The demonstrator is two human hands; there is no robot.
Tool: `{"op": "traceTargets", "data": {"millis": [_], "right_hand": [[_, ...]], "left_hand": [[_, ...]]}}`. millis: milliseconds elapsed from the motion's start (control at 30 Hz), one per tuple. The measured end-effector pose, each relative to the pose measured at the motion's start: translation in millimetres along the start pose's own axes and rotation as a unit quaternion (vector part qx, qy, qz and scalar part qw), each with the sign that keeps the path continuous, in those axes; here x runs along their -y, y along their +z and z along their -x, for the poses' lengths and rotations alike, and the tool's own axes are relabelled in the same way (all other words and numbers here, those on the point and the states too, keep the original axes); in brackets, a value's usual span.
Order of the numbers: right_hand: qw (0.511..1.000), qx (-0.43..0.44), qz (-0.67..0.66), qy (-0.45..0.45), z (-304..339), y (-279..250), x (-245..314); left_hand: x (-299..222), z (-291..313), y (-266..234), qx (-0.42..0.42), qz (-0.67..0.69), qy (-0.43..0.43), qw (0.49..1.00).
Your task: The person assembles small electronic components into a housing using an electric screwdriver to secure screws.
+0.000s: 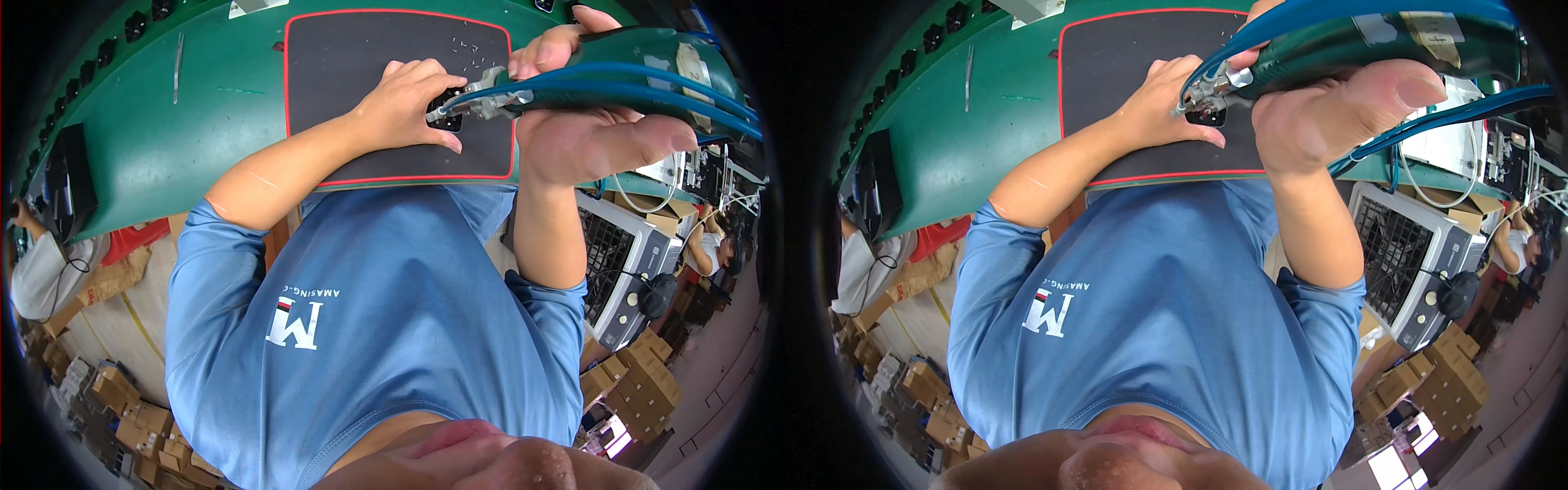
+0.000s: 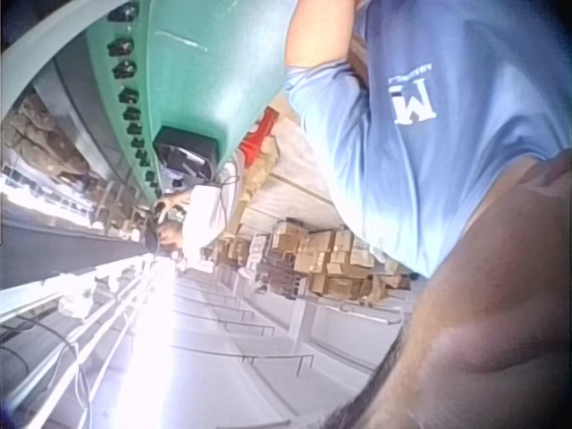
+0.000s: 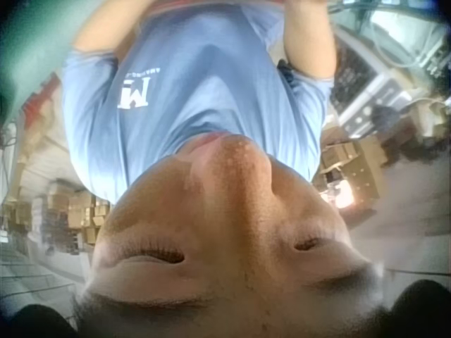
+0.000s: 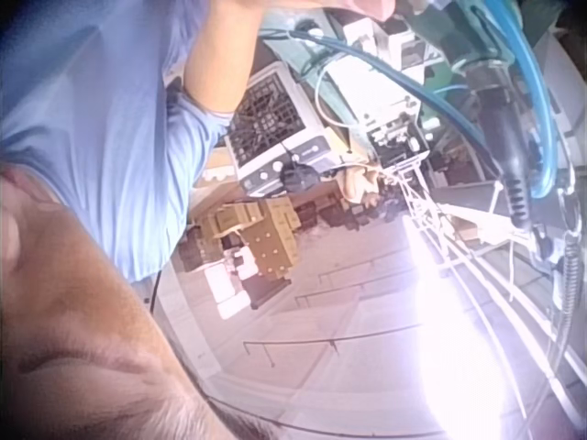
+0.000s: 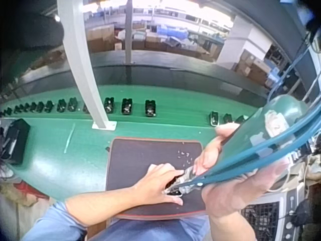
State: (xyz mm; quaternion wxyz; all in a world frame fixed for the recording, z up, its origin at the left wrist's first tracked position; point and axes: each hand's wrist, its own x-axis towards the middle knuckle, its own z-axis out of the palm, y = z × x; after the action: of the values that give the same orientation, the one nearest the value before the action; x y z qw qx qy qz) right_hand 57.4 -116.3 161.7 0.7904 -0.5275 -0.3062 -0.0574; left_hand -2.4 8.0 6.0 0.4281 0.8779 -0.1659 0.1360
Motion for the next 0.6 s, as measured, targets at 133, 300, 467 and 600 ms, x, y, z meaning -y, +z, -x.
{"op": "traceTargets", "data": {"millis": [133,300,467,600], "right_hand": [[0.999,-0.006,-0.025,0.024,2,-1,1],[0.996,-0.028,-0.075,0.042,4,6,-1],[0.981,0.114,-0.155,0.018,4,-28,-26],[0.98,0.123,-0.155,0.015,3,-31,-34]], "left_hand": [[0,0,-1,-0.005,-0.002,0.006,1.0],[1,1,-2,-0.004,0.008,-0.006,1.0],[-1,-1,-5,0.012,0.015,0.001,1.0],[0,0,-3,0.003,0.014,0.0,1.0]]}}
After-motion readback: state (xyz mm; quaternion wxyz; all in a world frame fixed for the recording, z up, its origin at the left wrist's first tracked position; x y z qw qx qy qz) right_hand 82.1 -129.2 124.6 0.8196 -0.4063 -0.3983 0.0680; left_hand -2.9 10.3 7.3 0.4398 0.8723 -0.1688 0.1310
